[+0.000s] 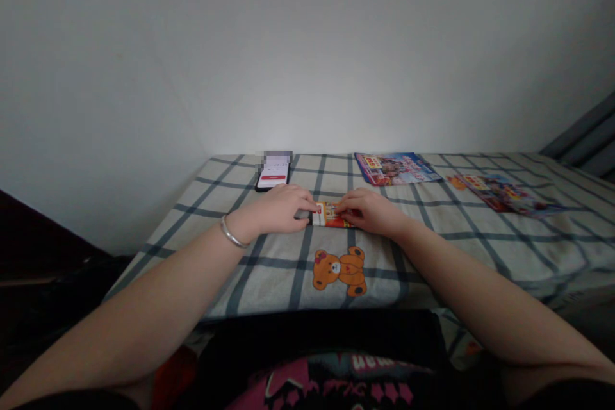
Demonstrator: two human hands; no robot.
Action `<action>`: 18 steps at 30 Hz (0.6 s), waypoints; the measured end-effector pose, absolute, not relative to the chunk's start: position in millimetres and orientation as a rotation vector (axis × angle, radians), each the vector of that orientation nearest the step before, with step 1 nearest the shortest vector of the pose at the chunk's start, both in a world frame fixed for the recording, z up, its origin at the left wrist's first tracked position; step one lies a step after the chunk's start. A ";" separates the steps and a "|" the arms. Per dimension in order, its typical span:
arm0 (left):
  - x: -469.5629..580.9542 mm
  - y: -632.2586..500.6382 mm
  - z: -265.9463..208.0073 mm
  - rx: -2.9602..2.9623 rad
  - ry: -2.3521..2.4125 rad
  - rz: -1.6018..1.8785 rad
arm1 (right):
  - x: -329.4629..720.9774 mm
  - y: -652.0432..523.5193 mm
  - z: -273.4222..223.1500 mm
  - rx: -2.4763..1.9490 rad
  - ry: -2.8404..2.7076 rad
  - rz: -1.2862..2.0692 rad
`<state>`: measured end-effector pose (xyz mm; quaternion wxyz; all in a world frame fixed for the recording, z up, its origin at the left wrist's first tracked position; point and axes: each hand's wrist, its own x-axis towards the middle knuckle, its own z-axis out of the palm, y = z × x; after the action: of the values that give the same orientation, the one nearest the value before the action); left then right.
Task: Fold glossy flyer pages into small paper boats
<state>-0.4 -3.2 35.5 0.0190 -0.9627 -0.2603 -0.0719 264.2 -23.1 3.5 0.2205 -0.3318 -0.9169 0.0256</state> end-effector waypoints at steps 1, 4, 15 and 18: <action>1.5 -4.3 35.3 -2.993 -0.827 -0.244 | 264.1 -23.2 3.5 -0.921 -2.534 0.068; 8.4 -6.9 31.9 -2.945 -0.915 -0.345 | 263.0 -24.2 4.8 -0.926 -2.535 0.070; 12.7 -11.0 28.0 -2.863 -0.937 -0.284 | 260.1 -26.9 7.4 -0.982 -2.568 0.018; 12.0 -11.5 29.1 -2.861 -0.900 -0.254 | 259.8 -27.2 6.9 -0.996 -2.580 -0.005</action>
<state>12.0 -11.5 29.1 0.0658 -0.9485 -0.2984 -0.0841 259.8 -27.2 6.9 0.1870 -0.3539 -0.9164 -0.0018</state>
